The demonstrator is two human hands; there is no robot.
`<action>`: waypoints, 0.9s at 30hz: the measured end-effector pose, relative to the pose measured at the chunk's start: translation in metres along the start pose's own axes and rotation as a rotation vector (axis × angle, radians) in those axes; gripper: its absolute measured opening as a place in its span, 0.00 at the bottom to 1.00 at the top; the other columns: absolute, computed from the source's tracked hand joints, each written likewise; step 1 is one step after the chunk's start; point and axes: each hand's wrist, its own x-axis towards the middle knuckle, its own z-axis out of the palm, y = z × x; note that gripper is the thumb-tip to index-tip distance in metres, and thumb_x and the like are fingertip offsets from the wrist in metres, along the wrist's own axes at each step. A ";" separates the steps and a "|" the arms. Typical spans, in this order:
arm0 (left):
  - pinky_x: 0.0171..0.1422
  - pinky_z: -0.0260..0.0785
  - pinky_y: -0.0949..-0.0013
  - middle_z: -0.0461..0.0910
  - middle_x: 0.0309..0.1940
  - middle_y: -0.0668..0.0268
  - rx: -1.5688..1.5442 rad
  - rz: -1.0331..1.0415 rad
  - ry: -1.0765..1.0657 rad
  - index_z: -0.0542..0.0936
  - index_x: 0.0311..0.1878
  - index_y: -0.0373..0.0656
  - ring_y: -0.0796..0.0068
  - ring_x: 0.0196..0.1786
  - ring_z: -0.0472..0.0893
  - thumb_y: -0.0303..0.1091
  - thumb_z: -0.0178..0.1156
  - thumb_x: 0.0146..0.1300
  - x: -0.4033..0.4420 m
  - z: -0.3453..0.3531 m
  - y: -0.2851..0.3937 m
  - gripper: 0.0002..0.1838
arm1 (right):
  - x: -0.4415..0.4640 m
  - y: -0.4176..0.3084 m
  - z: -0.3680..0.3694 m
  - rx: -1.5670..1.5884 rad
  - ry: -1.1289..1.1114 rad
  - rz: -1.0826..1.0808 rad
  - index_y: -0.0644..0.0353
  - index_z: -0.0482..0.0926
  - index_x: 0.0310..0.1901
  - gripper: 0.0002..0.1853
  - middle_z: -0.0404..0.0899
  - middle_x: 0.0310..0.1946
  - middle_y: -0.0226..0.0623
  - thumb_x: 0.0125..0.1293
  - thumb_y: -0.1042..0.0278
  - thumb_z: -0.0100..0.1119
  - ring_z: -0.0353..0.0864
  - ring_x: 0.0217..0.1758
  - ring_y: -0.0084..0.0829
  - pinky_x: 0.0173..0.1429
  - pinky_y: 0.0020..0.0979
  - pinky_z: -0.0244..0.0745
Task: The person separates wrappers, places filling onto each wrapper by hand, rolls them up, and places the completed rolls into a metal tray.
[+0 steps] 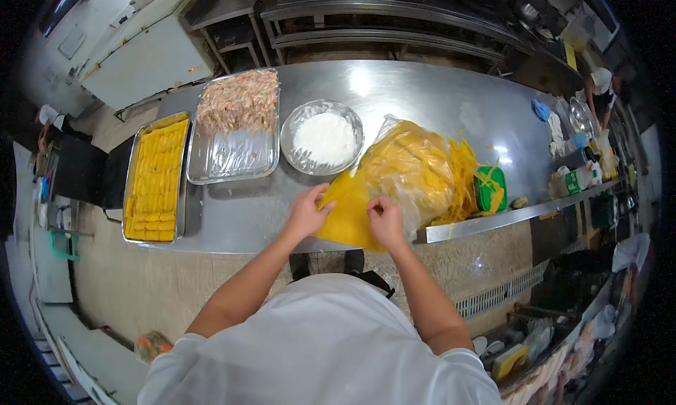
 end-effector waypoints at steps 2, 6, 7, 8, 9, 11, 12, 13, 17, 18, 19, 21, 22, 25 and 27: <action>0.65 0.77 0.55 0.86 0.61 0.55 -0.257 0.013 -0.036 0.85 0.61 0.36 0.58 0.59 0.86 0.39 0.77 0.68 0.014 0.016 -0.006 0.24 | -0.002 -0.005 -0.006 0.168 -0.113 0.058 0.61 0.83 0.40 0.06 0.82 0.31 0.27 0.66 0.81 0.69 0.81 0.35 0.21 0.41 0.28 0.76; 0.56 0.80 0.63 0.90 0.50 0.62 -0.530 -0.210 -0.551 0.87 0.56 0.33 0.73 0.50 0.88 0.39 0.75 0.72 0.035 -0.007 0.004 0.20 | -0.008 -0.053 -0.030 0.389 -0.254 0.204 0.59 0.83 0.44 0.07 0.80 0.33 0.21 0.68 0.80 0.71 0.78 0.35 0.16 0.41 0.25 0.73; 0.53 0.80 0.64 0.90 0.47 0.64 -0.566 -0.240 -0.502 0.88 0.56 0.33 0.74 0.47 0.88 0.38 0.74 0.72 0.034 -0.013 0.007 0.18 | -0.006 -0.059 -0.032 0.438 -0.253 0.227 0.59 0.84 0.44 0.07 0.81 0.34 0.21 0.68 0.80 0.72 0.77 0.35 0.16 0.41 0.24 0.72; 0.51 0.80 0.66 0.90 0.45 0.66 -0.601 -0.271 -0.449 0.88 0.55 0.34 0.76 0.45 0.87 0.38 0.73 0.73 0.033 -0.018 0.011 0.17 | -0.004 -0.064 -0.038 0.365 -0.317 0.277 0.59 0.84 0.44 0.07 0.82 0.34 0.22 0.68 0.79 0.72 0.78 0.35 0.16 0.41 0.24 0.72; 0.49 0.81 0.67 0.91 0.42 0.67 -0.635 -0.302 -0.394 0.89 0.55 0.34 0.77 0.42 0.87 0.37 0.72 0.74 0.032 -0.022 0.009 0.15 | 0.000 -0.067 -0.045 0.291 -0.384 0.326 0.60 0.85 0.45 0.07 0.83 0.34 0.23 0.68 0.79 0.72 0.78 0.35 0.17 0.41 0.24 0.73; 0.48 0.81 0.68 0.91 0.43 0.66 -0.697 -0.329 -0.298 0.89 0.54 0.34 0.77 0.42 0.88 0.37 0.70 0.77 0.025 -0.032 0.002 0.14 | 0.007 -0.062 -0.051 0.215 -0.473 0.366 0.61 0.85 0.45 0.06 0.84 0.34 0.24 0.69 0.77 0.72 0.79 0.35 0.17 0.40 0.24 0.74; 0.47 0.81 0.68 0.91 0.43 0.65 -0.730 -0.344 -0.243 0.89 0.54 0.34 0.77 0.42 0.88 0.37 0.68 0.78 0.020 -0.038 0.000 0.14 | 0.010 -0.055 -0.048 0.213 -0.499 0.359 0.61 0.85 0.45 0.06 0.84 0.34 0.25 0.70 0.76 0.71 0.79 0.35 0.17 0.40 0.24 0.74; 0.47 0.81 0.68 0.91 0.43 0.65 -0.723 -0.379 -0.205 0.88 0.55 0.34 0.77 0.42 0.88 0.38 0.68 0.79 0.013 -0.046 -0.003 0.15 | 0.013 -0.049 -0.044 0.209 -0.530 0.352 0.61 0.85 0.45 0.05 0.84 0.33 0.25 0.70 0.76 0.71 0.79 0.34 0.17 0.40 0.24 0.74; 0.48 0.82 0.66 0.90 0.46 0.65 -0.708 -0.528 -0.081 0.86 0.62 0.36 0.75 0.45 0.89 0.39 0.65 0.82 -0.015 -0.074 -0.009 0.17 | 0.020 -0.045 -0.016 0.367 -0.516 0.297 0.61 0.85 0.43 0.03 0.84 0.32 0.26 0.73 0.73 0.68 0.79 0.32 0.18 0.37 0.25 0.74; 0.48 0.83 0.65 0.90 0.47 0.65 -0.705 -0.567 -0.059 0.84 0.64 0.36 0.74 0.46 0.89 0.39 0.64 0.82 -0.023 -0.079 -0.012 0.18 | 0.020 -0.051 -0.007 0.390 -0.521 0.295 0.61 0.84 0.42 0.03 0.84 0.32 0.27 0.74 0.72 0.67 0.79 0.32 0.18 0.37 0.26 0.74; 0.48 0.82 0.66 0.90 0.47 0.66 -0.710 -0.537 -0.024 0.84 0.65 0.37 0.74 0.46 0.89 0.38 0.64 0.82 -0.033 -0.081 -0.018 0.18 | 0.019 -0.056 0.002 0.414 -0.528 0.293 0.61 0.84 0.42 0.03 0.84 0.32 0.27 0.75 0.72 0.66 0.78 0.32 0.18 0.37 0.26 0.74; 0.47 0.82 0.66 0.90 0.47 0.66 -0.716 -0.469 0.047 0.83 0.68 0.39 0.75 0.45 0.89 0.37 0.63 0.82 -0.052 -0.087 -0.032 0.18 | 0.021 -0.063 0.023 0.328 -0.566 0.299 0.61 0.83 0.43 0.03 0.83 0.31 0.27 0.76 0.72 0.66 0.78 0.31 0.19 0.36 0.26 0.74; 0.47 0.81 0.67 0.90 0.47 0.67 -0.679 -0.433 0.087 0.84 0.67 0.39 0.76 0.44 0.88 0.37 0.64 0.82 -0.062 -0.090 -0.044 0.18 | 0.022 -0.066 0.036 0.284 -0.582 0.295 0.61 0.82 0.43 0.04 0.83 0.31 0.27 0.76 0.71 0.66 0.78 0.30 0.19 0.36 0.26 0.75; 0.43 0.79 0.68 0.91 0.43 0.68 -0.551 -0.404 0.225 0.86 0.63 0.39 0.78 0.40 0.87 0.37 0.67 0.80 -0.087 -0.113 -0.070 0.16 | 0.019 -0.067 0.080 0.216 -0.603 0.132 0.61 0.82 0.44 0.04 0.83 0.31 0.28 0.77 0.71 0.65 0.78 0.29 0.20 0.34 0.27 0.74; 0.38 0.78 0.69 0.91 0.38 0.69 -0.456 -0.504 0.337 0.89 0.57 0.38 0.80 0.36 0.86 0.38 0.70 0.77 -0.098 -0.136 -0.083 0.14 | 0.015 -0.075 0.114 0.200 -0.593 -0.004 0.63 0.83 0.43 0.05 0.83 0.30 0.29 0.77 0.71 0.65 0.79 0.29 0.20 0.34 0.28 0.75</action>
